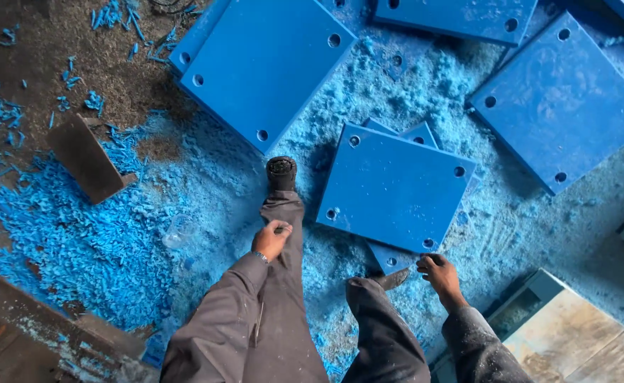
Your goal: Picking up blue plastic plates from a floor covered in shavings and stacking them into neat piles.
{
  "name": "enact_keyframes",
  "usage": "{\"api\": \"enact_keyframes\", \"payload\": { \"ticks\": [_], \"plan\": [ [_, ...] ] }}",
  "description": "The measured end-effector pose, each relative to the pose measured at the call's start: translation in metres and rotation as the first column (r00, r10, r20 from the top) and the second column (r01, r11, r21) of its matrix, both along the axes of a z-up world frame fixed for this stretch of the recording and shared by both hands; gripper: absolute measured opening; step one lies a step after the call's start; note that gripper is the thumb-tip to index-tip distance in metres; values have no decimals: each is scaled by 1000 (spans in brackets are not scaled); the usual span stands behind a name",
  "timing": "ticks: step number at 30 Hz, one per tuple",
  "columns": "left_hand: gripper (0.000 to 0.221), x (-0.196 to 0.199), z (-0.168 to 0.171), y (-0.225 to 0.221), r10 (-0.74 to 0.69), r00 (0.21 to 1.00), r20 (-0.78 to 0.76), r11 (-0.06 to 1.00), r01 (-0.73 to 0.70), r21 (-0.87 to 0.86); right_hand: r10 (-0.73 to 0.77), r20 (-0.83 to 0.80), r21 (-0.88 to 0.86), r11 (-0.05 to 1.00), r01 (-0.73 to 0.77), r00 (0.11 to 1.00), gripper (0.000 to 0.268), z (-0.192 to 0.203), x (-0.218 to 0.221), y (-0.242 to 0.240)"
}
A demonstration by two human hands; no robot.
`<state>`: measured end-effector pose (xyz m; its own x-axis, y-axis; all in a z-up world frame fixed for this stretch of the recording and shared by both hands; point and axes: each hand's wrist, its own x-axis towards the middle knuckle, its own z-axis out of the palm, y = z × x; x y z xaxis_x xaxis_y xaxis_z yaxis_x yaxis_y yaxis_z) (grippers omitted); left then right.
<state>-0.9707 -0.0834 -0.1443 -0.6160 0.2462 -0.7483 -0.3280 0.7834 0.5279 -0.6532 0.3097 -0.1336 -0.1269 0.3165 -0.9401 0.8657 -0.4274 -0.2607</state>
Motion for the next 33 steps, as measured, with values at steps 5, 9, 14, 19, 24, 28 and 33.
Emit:
{"api": "enact_keyframes", "payload": {
  "ticks": [5,9,14,19,24,28,33],
  "plan": [
    [58,-85,-79,-16,60,993,-97,979,-78,-189,-63,-72,34,997,65,995,35,-33,-148,14],
    [91,-138,-135,-14,211,974,-77,944,-224,-241,143,-69,55,989,-140,987,37,-129,-282,34],
    [143,-195,-153,22,222,958,-181,935,-261,-239,690,24,651,538,-535,724,82,-218,-475,72],
    [144,-220,-181,50,352,926,-133,907,-373,-197,765,53,780,370,-505,642,84,-252,-582,114],
    [140,-251,-173,35,376,914,-152,898,-400,-181,713,88,699,453,-554,695,93,-233,-623,105],
    [121,-242,-204,14,292,903,-315,935,-339,-106,747,120,695,407,-593,654,71,-227,-631,103],
    [110,-276,-219,5,218,961,-169,938,-254,-234,785,95,779,324,-537,612,72,-258,-648,124]
  ]
}}
